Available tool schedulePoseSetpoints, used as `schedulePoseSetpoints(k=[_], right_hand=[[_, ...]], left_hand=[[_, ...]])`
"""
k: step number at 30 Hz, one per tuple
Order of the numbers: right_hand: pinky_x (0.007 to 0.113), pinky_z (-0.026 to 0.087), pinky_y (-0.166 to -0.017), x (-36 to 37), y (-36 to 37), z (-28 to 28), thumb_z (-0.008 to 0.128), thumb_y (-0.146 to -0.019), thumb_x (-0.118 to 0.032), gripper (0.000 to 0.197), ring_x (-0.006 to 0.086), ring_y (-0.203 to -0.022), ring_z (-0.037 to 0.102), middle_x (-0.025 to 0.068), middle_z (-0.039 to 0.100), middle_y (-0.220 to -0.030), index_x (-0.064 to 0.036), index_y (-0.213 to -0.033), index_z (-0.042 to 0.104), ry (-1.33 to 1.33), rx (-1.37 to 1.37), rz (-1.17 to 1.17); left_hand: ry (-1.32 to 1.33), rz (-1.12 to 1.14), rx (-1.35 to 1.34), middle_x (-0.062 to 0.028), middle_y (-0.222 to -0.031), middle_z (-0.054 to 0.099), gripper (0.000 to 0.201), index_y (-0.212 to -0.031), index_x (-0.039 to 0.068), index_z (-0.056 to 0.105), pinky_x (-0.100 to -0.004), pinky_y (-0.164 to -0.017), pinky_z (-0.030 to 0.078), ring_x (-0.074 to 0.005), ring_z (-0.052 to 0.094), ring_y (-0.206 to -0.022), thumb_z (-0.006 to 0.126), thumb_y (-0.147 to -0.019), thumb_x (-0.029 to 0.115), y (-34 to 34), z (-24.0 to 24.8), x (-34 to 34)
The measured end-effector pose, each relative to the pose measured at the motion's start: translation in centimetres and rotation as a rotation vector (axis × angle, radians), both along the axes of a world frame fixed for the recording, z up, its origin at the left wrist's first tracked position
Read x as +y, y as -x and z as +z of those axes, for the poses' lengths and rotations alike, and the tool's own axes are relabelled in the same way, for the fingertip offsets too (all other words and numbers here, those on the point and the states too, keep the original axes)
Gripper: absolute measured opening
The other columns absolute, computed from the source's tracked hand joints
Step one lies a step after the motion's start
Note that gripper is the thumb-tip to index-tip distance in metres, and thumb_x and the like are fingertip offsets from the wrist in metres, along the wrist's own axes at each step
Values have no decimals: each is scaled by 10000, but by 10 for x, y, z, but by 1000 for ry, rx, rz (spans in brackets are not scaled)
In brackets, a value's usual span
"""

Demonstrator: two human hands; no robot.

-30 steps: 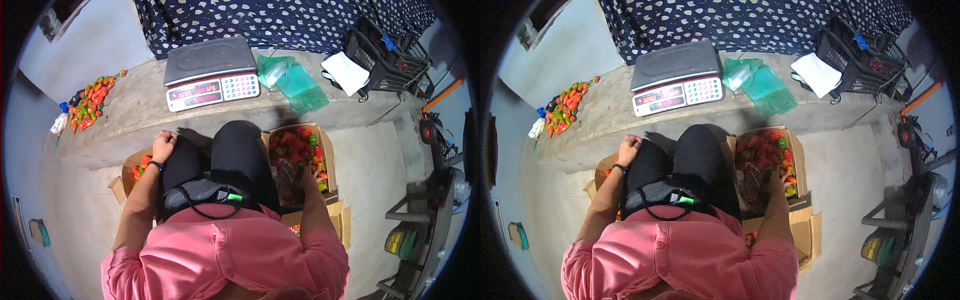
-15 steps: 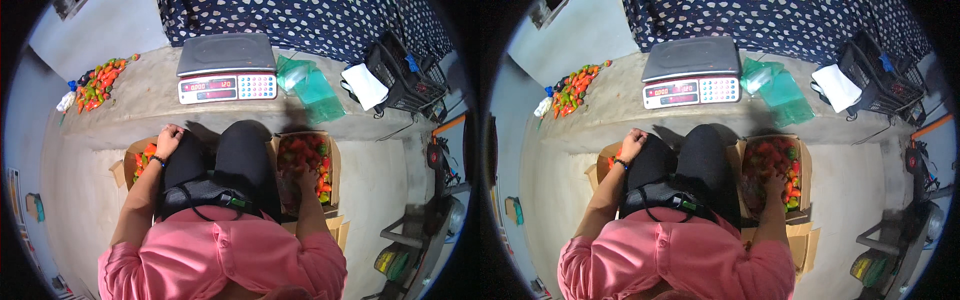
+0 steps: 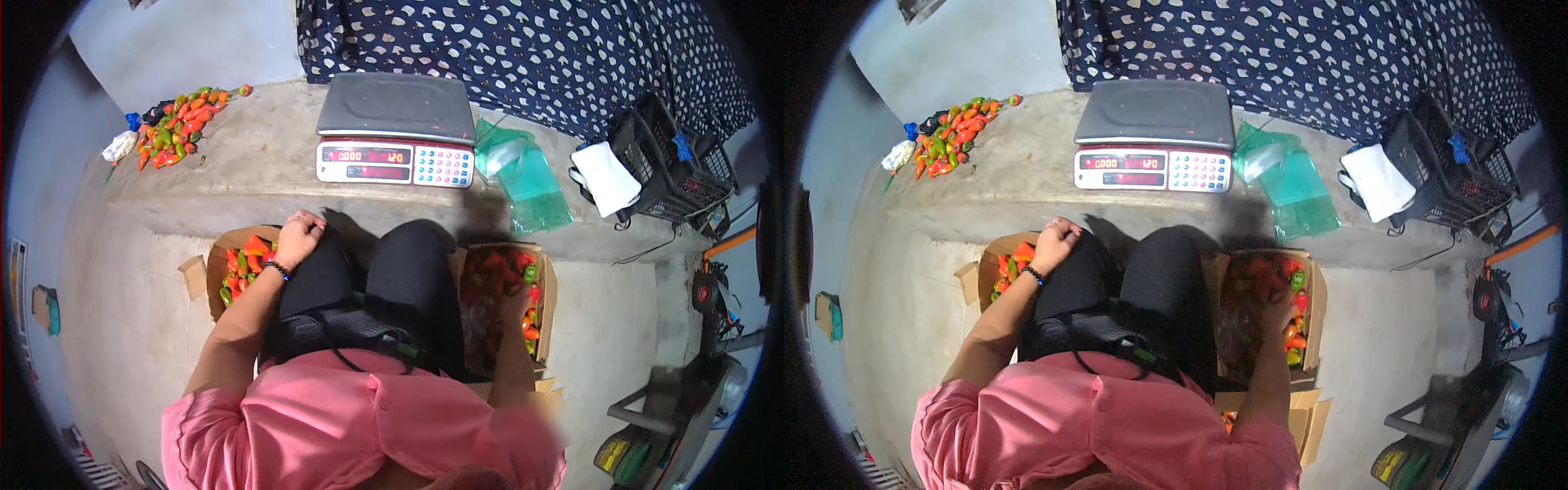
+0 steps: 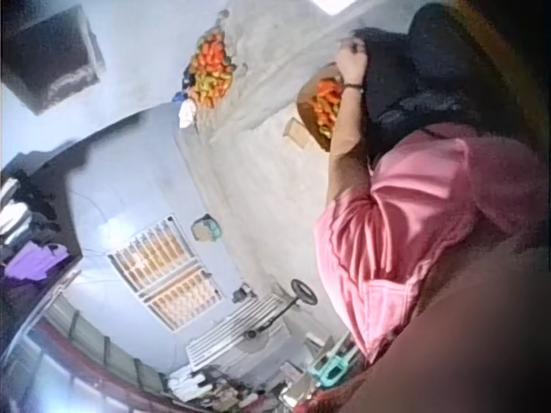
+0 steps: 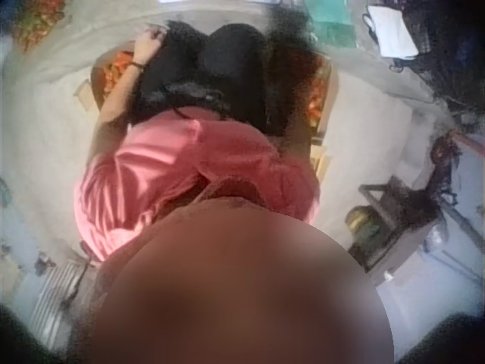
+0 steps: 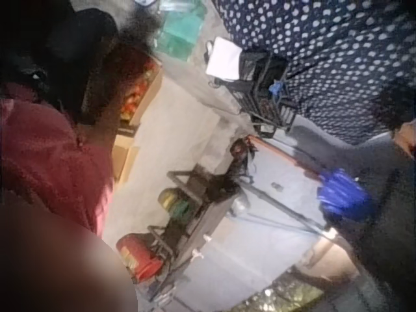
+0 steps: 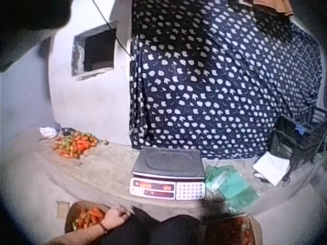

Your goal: The person places peppers onto a digital scale, puts them into a plastic bag, ties the bag closed, and sets it aside.

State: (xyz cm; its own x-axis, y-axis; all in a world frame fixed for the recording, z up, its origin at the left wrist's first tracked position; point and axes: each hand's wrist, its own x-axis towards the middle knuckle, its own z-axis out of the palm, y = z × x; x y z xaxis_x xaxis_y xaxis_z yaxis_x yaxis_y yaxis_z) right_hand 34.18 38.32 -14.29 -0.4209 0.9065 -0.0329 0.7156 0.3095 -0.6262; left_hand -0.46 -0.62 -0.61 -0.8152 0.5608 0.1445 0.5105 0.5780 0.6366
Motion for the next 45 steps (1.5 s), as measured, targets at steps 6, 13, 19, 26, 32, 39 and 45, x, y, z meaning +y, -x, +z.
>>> schedulePoseSetpoints(k=[6,13,19,26,32,39,45], right_hand=[[411,384,-957,9,212,143,714,-574,-10,690,369,-1079,470,180,470,-1186,-60,-1209,448,-694,641,589],[431,463,-838,-31,412,254,639,-672,-47,609,360,-1027,501,158,473,-1115,-301,-1207,493,-638,64,979],[433,403,-958,-73,464,271,617,-699,-166,696,326,-1157,437,80,450,-1267,-422,-1310,403,-650,-498,1201],[593,291,-994,-80,437,293,642,-677,-216,792,382,-1340,201,112,223,-1468,-381,-1376,308,-600,-528,1060],[449,337,-989,-33,310,226,625,-681,-158,624,376,-1174,413,196,476,-1251,-117,-1281,462,-709,480,727],[463,408,-917,25,-32,-28,707,-691,-440,723,372,-1107,485,219,531,-1138,-16,-1212,440,-348,-506,-299],[457,387,-953,-52,-103,-67,696,-542,-670,995,384,-1147,446,217,390,-1291,-171,-1319,326,409,-761,-558]], left_hand=[[226,-109,168,-111,-877,601,102,-780,88,646,-396,-812,429,-316,532,-897,607,-723,162,-6,13,22],[184,-61,176,-107,-843,612,93,-753,95,643,-407,-794,445,-322,551,-870,604,-723,173,3,6,6],[100,-18,144,-97,-853,614,106,-747,89,648,-404,-792,445,-310,553,-874,612,-715,184,2,8,0],[97,-23,110,-102,-861,626,134,-758,69,650,-403,-797,445,-315,553,-882,603,-732,192,1,13,5],[76,0,73,-107,-850,625,128,-755,73,656,-400,-796,451,-313,558,-881,599,-735,187,6,8,-1],[40,-49,100,-115,-828,620,113,-747,102,665,-397,-790,461,-306,565,-876,605,-728,195,4,3,6],[135,-60,78,-99,-854,621,126,-783,65,662,-389,-800,444,-308,553,-872,605,-742,170,3,11,8]])
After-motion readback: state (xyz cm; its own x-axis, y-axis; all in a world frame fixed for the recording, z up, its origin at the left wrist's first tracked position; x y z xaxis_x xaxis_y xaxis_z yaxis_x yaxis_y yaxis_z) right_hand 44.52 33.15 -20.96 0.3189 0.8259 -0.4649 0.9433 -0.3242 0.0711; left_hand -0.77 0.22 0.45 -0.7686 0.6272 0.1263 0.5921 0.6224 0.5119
